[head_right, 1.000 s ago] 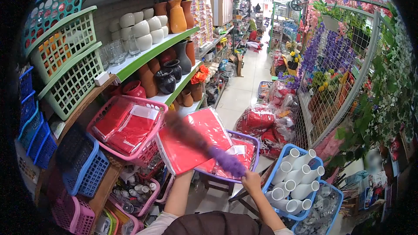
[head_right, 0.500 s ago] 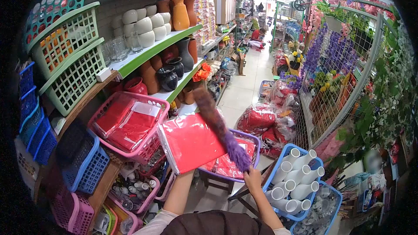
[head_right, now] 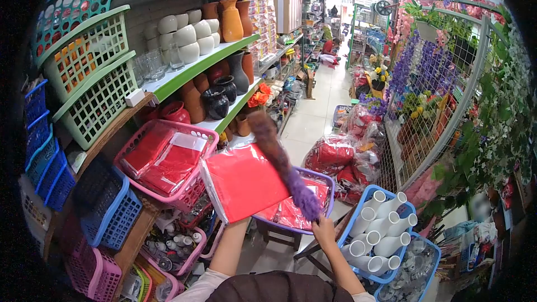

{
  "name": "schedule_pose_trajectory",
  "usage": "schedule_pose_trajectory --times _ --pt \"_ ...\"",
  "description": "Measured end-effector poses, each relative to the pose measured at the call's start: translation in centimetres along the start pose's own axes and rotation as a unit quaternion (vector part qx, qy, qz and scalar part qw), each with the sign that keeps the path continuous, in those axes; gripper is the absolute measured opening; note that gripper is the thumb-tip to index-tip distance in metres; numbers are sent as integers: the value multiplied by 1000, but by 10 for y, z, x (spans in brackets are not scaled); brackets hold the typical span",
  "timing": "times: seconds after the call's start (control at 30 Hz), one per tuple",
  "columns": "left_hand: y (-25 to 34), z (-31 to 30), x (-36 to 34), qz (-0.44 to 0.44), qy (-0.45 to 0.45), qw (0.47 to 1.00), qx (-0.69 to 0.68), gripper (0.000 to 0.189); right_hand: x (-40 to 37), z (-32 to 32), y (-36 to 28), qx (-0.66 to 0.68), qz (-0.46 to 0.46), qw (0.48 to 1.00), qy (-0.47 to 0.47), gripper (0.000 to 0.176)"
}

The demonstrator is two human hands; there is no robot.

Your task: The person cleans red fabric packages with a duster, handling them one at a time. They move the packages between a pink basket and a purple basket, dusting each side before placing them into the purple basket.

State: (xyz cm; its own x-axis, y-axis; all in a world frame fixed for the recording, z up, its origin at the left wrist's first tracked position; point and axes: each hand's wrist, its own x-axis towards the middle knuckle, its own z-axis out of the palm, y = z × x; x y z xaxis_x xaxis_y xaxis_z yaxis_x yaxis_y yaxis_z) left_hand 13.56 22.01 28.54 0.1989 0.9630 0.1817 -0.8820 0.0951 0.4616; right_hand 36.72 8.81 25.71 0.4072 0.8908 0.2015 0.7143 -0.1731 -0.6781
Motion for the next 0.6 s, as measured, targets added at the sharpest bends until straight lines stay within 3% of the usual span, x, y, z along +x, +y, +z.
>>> schedule_pose_trajectory --times 0.03,0.1,0.2,0.27,0.37,0.5,0.57,0.6 --pt "-2 1 1 -1 -3 1000 -2 51 -3 -5 -3 0 -1 1000 2 16" --pt "3 -2 -1 -1 -8 1000 -5 51 -7 -14 -6 -100 -143 982 -77 15" --pt "8 -3 0 -4 -12 1000 -9 51 -6 -18 -7 -97 -180 978 -42 14" --pt "3 7 7 -5 -15 1000 -11 51 2 -1 13 -74 -156 985 -8 13" --pt "13 -2 -1 -8 -17 1000 -16 52 7 2 16 -37 -37 994 94 14" --pt "7 5 3 -14 -25 999 -21 52 0 -8 1 -57 -52 995 68 15" --pt "11 -1 -2 -17 -29 999 -24 52 -3 -15 -8 -67 -165 984 -4 17" --pt "10 -3 -5 -17 -30 999 -25 52 -3 -17 -10 -67 -166 984 -4 17"
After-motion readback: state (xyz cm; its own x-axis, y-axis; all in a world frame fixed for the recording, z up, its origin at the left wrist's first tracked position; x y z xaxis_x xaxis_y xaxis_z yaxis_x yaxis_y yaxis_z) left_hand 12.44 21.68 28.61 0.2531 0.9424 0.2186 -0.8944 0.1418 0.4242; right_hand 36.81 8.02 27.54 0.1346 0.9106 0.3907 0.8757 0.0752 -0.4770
